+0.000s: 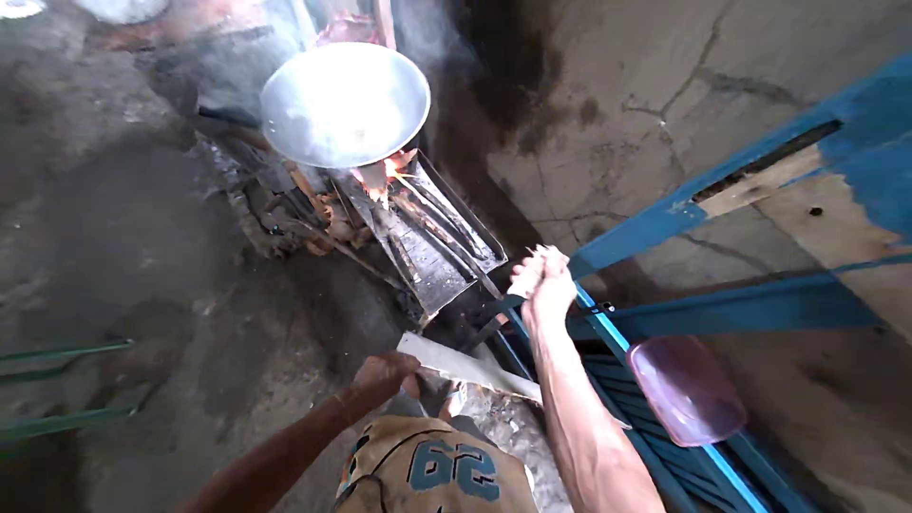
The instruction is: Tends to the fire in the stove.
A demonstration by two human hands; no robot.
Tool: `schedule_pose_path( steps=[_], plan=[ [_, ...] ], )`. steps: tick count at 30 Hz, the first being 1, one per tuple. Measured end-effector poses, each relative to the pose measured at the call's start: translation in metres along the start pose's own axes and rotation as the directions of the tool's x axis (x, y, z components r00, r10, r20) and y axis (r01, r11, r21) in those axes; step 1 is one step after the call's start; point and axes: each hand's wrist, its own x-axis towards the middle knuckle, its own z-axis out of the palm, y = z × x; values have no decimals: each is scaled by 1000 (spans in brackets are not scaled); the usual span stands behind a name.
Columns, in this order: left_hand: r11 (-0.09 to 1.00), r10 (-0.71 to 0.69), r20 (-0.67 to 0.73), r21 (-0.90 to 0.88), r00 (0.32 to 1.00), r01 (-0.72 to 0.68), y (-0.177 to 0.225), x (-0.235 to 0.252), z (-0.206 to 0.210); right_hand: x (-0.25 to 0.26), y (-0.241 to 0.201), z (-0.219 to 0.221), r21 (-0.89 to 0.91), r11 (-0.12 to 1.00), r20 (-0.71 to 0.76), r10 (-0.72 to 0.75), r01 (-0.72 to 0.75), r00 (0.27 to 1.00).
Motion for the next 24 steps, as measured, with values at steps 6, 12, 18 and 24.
schedule_pose_path(
  steps=[6,12,18,24],
  plan=[
    [976,66,36,205,997,-72,-3,69,-30,-60,11,29,-85,984,411,178,-157,894],
    [877,-226,-224,-471,948,97,23,62,-65,-76,17,-1,-493,868,587,283,58,758],
    [637,-251,-245,-770,936,-31,70,50,-80,-86,17,-10,-603,787,647,387,130,657],
    [321,-530,-137,-946,837,49,91,43,-80,-82,22,-28,-555,745,720,208,369,663]
  ],
)
